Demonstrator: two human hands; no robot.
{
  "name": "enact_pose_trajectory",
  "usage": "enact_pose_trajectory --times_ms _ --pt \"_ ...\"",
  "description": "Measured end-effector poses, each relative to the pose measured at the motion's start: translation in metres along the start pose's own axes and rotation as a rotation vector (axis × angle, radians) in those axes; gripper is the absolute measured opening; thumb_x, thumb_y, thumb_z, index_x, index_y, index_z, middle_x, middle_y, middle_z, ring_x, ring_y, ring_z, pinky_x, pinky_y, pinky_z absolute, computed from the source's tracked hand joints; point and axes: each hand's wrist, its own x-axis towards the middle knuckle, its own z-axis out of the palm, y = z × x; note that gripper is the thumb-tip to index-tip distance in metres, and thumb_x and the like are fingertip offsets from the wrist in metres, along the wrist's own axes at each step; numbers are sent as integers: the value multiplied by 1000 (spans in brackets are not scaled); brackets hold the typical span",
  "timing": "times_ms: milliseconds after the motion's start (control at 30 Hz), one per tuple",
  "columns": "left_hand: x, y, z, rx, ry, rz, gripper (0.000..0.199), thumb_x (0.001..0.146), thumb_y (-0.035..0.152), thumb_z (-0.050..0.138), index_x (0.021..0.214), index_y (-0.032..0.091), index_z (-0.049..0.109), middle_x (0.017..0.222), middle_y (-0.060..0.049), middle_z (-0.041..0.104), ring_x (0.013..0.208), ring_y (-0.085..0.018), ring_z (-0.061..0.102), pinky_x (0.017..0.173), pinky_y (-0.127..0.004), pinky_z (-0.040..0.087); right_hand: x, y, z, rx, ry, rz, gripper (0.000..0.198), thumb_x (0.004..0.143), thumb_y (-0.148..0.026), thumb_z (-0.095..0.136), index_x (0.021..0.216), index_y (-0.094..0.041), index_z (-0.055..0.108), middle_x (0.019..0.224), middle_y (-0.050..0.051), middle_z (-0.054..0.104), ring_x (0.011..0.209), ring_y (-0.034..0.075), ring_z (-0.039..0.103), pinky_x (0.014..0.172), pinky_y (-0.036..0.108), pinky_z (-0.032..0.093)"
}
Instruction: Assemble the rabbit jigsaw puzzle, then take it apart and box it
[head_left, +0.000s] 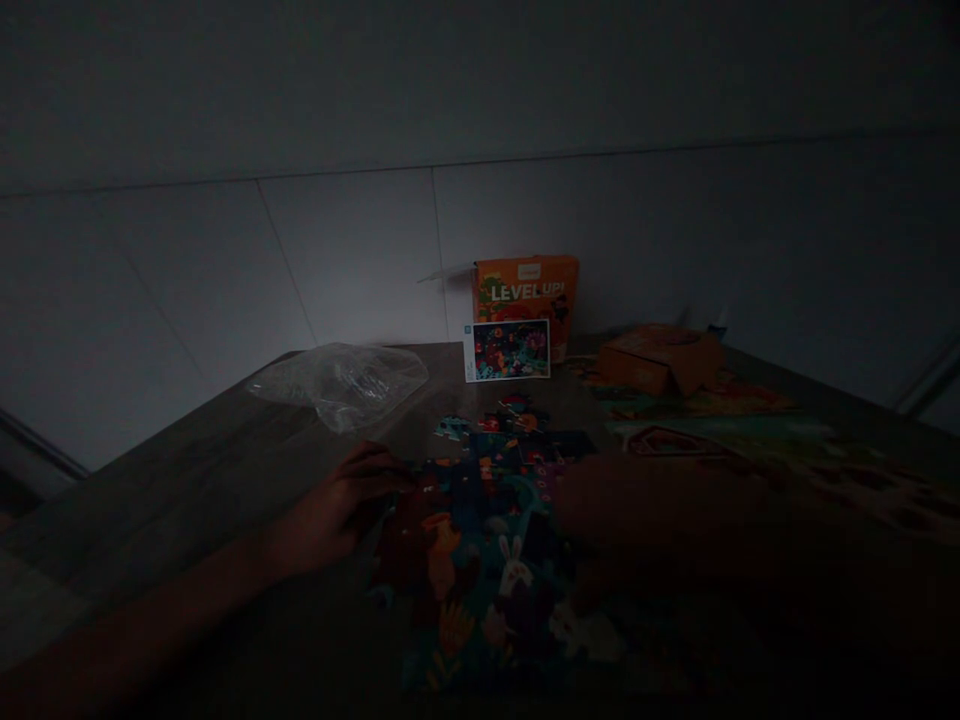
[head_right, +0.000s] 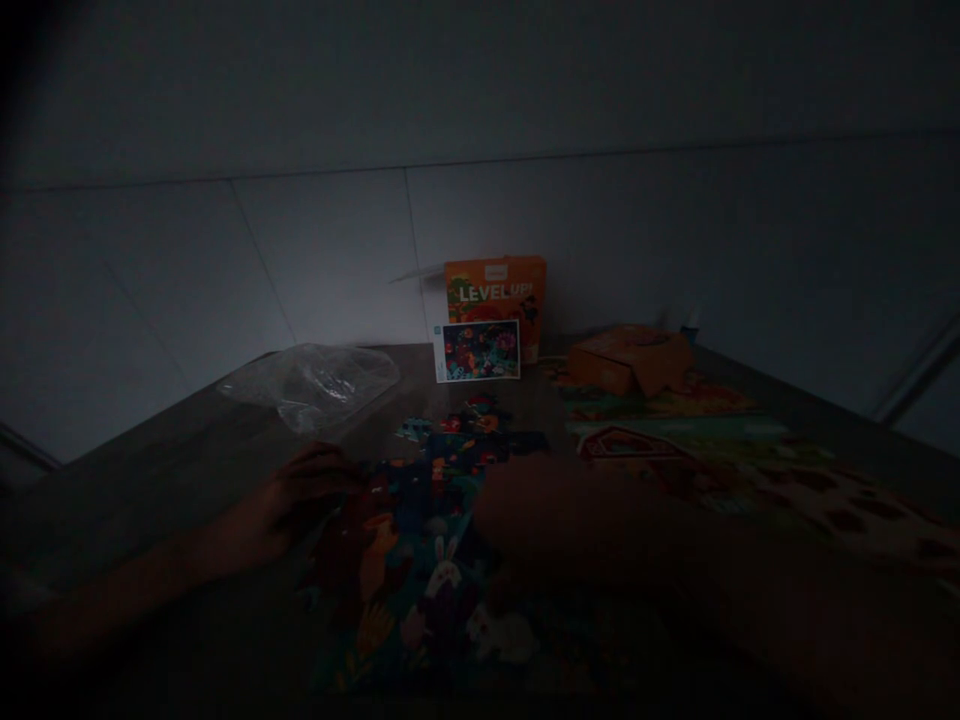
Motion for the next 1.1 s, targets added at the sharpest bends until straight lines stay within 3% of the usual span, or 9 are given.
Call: enact_pose_trajectory --times_ms 67,133,233,300,433,567,767,933,1100 --pt "0 0 0 -3 -10 -3 53 80 -5 43 120 22 64 115 -8 64 111 -25 53 93 -45 47 10 -5 12 -99 -124 18 13 67 -18 75 59 -18 65 54 1 58 40 11 49 36 22 26" --pt "0 -1 0 -7 -9 -4 55 79 -6 44 121 23 64 116 -8 64 112 -25 53 94 -45 47 14 -5 18 -76 -163 -43 7 70 -13 72 71 -19 69 61 1 63 48 14 57 39 21 29" --pt "-1 -3 2 -4 -8 -9 56 78 -7 44 121 23 64 117 -7 63 114 -25 52 94 -45 47 12 -2 12 -90 -103 -187 24 77 -10 65 96 -24 70 78 4 69 65 20 65 47 24 36" --pt "-2 -4 3 -5 -16 -11 57 78 -7 45 122 23 63 119 -7 62 115 -25 51 95 -45 46 8 0 4 -124 -41 -182 33 79 -7 59 105 -25 68 84 6 70 66 20 65 50 26 39" --pt "-1 -1 1 -15 -16 -4 57 77 -7 44 122 23 63 117 -7 62 113 -25 52 94 -44 47 2 2 -7 -147 -31 -42 16 73 -23 74 88 -18 72 77 9 69 59 23 63 47 29 40" --pt "1 1 -1 -12 -11 5 54 79 -6 43 120 21 64 115 -9 63 111 -25 53 93 -44 47 4 -4 -1 -138 -81 7 31 65 -43 83 75 -16 72 68 10 67 55 24 63 45 29 38" --pt "0 0 1 -16 5 12 54 80 -5 43 122 23 63 117 -8 63 113 -25 52 94 -46 47 18 -16 23 -52 -265 -72 42 75 -55 73 84 -14 72 77 10 70 66 25 68 48 27 42" --pt "2 2 0 -18 11 3 49 84 -3 42 121 22 65 113 -9 64 109 -25 55 91 -44 49 20 -15 26 -61 -246 -110 41 80 -54 68 90 -14 69 84 11 70 74 26 68 50 27 42" --pt "2 3 0 -12 16 14 51 81 -5 43 119 21 66 113 -9 64 109 -25 55 91 -44 49 20 -16 22 64 -259 -89 44 74 -47 75 105 -18 63 94 11 70 80 28 69 47 25 36"
